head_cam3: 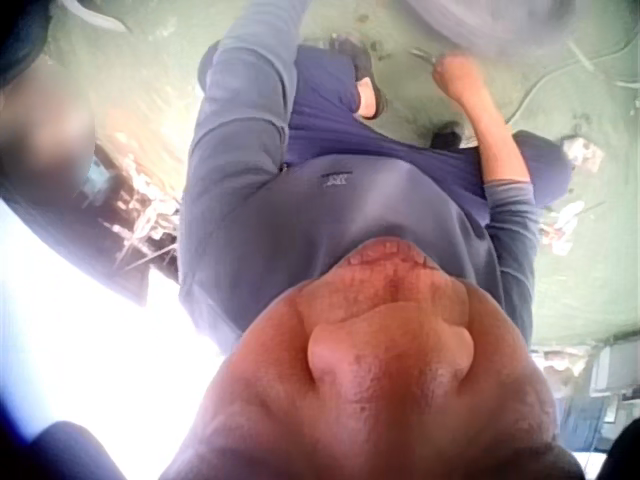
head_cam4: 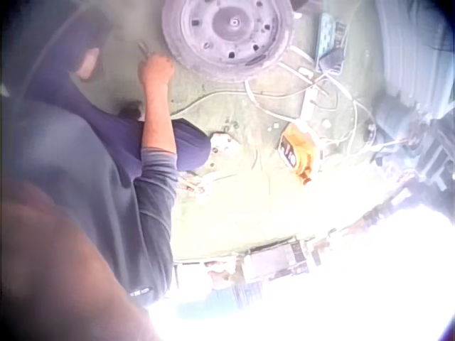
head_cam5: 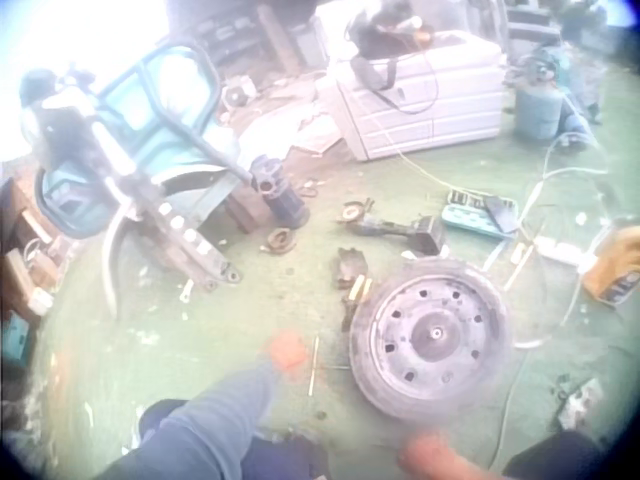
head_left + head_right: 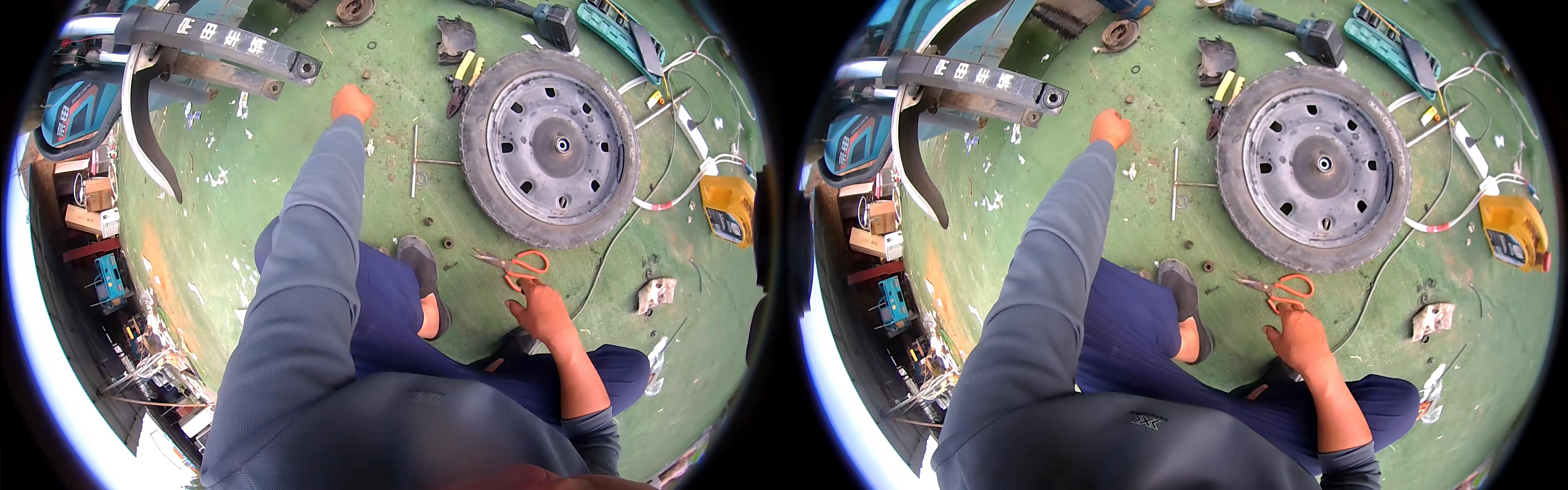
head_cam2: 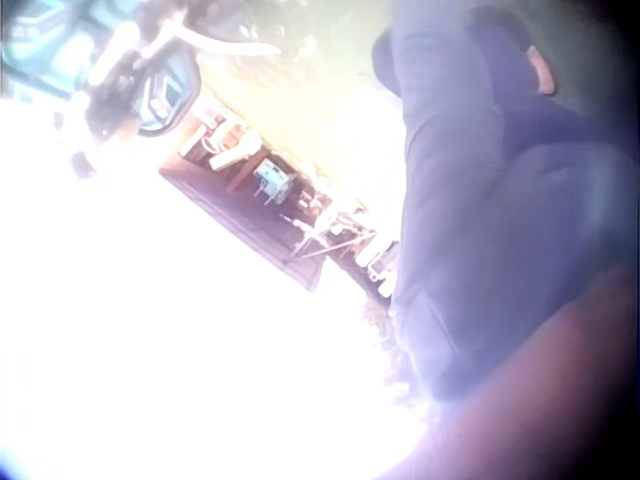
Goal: The person sits on the floor and works on a small tire, using pliers to remove a wire from the rim and then inserting a small metal piece into the center hub. The person then lifts the tire and attaches a metal fender to it.
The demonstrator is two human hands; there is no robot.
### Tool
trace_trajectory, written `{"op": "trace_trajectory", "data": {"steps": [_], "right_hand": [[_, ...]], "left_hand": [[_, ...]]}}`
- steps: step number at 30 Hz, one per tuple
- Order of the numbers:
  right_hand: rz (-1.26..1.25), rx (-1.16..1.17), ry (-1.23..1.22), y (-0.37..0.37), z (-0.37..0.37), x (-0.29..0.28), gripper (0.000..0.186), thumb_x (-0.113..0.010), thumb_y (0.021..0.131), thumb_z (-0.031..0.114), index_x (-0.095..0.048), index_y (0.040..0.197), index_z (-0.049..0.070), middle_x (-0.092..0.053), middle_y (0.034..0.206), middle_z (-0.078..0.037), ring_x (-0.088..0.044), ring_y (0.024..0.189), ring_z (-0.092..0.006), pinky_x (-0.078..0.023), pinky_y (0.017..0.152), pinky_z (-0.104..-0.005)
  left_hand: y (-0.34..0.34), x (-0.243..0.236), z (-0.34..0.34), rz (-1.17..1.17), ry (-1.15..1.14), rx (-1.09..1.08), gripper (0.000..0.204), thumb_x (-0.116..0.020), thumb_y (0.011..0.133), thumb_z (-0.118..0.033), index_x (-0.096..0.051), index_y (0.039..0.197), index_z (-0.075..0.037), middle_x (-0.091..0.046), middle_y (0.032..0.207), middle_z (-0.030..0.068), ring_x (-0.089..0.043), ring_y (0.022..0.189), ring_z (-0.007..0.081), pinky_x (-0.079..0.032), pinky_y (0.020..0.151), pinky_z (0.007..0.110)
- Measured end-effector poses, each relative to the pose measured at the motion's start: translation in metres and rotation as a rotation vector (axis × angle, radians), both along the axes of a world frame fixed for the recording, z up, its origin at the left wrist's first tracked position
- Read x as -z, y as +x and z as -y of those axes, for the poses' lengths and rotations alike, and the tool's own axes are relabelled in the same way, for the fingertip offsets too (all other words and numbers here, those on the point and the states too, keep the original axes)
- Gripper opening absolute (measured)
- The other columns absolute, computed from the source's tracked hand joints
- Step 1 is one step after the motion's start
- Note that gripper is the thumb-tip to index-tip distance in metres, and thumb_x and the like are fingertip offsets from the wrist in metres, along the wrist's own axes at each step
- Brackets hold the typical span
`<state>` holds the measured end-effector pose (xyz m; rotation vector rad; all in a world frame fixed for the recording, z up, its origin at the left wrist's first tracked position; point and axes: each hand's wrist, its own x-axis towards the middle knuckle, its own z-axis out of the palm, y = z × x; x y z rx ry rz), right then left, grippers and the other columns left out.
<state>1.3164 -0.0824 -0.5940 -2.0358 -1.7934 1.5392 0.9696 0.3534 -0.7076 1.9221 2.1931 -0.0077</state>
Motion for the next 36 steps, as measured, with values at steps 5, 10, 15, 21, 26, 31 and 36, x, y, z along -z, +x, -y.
{"op": "trace_trajectory", "data": {"steps": [5, 10, 15, 21, 26, 31, 36], "right_hand": [[-0.040, 0.129, -0.018, -0.014, 0.008, -0.018, 0.049, -0.076, 0.085, 0.022, -0.061, 0.123, -0.004, -0.070, 0.110, -0.025, -0.068, 0.102, -0.0414, -0.054, 0.088, -0.0477], [-0.040, 0.174, -0.007, -0.031, 0.001, -0.018, 0.049, -0.076, 0.084, 0.023, -0.063, 0.122, -0.004, -0.067, 0.115, -0.026, -0.066, 0.102, -0.0434, -0.054, 0.088, -0.0476], [0.008, 0.146, 0.063, -0.030, -0.010, -0.011, 0.048, -0.078, 0.083, 0.023, -0.063, 0.120, -0.004, -0.067, 0.111, -0.024, -0.066, 0.099, -0.0423, -0.055, 0.086, -0.0470], [0.106, 0.046, 0.157, -0.024, -0.018, -0.014, 0.049, -0.080, 0.080, 0.023, -0.063, 0.119, -0.003, -0.067, 0.103, -0.020, -0.065, 0.100, -0.0379, -0.055, 0.085, -0.0452], [0.103, -0.006, 0.212, -0.019, -0.024, -0.015, 0.049, -0.080, 0.080, 0.024, -0.063, 0.118, -0.003, -0.067, 0.103, -0.018, -0.064, 0.102, -0.0359, -0.055, 0.085, -0.0442], [0.108, -0.029, 0.226, -0.021, -0.016, -0.016, 0.049, -0.079, 0.081, 0.026, -0.063, 0.118, -0.002, -0.067, 0.103, -0.018, -0.065, 0.100, -0.0359, -0.055, 0.085, -0.0442], [0.133, -0.007, 0.201, -0.019, -0.014, -0.014, 0.048, -0.079, 0.082, 0.026, -0.063, 0.118, -0.002, -0.067, 0.101, -0.017, -0.066, 0.099, -0.0352, -0.055, 0.085, -0.0440]], "left_hand": [[0.011, 0.034, -0.038, 0.075, 0.217, 0.044, 0.036, -0.070, 0.082, -0.025, -0.073, 0.109, -0.001, -0.072, 0.112, 0.0238, -0.068, 0.108, 0.0398, -0.053, 0.096, 0.046], [0.018, 0.047, -0.062, 0.003, 0.134, -0.023, 0.034, -0.070, 0.083, -0.025, -0.073, 0.108, -0.002, -0.073, 0.112, 0.0215, -0.066, 0.112, 0.0385, -0.051, 0.098, 0.046], [0.017, 0.053, -0.069, 0.047, 0.086, -0.091, 0.032, -0.070, 0.084, -0.025, -0.074, 0.109, -0.006, -0.073, 0.113, 0.0178, -0.065, 0.116, 0.0373, -0.049, 0.100, 0.047], [0.015, 0.038, -0.042, -0.074, 0.158, 0.113, 0.033, -0.068, 0.086, -0.024, -0.074, 0.114, -0.009, -0.074, 0.113, 0.0148, -0.063, 0.117, 0.0355, -0.049, 0.100, 0.045], [0.003, 0.062, -0.046, 0.189, 0.158, -0.037, 0.034, -0.067, 0.089, -0.025, -0.072, 0.119, -0.008, -0.074, 0.115, 0.0145, -0.062, 0.118, 0.0348, -0.048, 0.101, 0.044], [0.057, 0.058, -0.044, 0.287, 0.096, -0.009, 0.037, -0.068, 0.091, -0.034, -0.074, 0.118, -0.010, -0.073, 0.118, 0.0139, -0.059, 0.121, 0.0357, -0.048, 0.102, 0.044], [0.114, 0.034, -0.033, 0.190, -0.066, -0.021, 0.038, -0.072, 0.086, -0.040, -0.075, 0.115, -0.015, -0.073, 0.119, 0.0120, -0.056, 0.125, 0.0342, -0.045, 0.104, 0.049]]}}
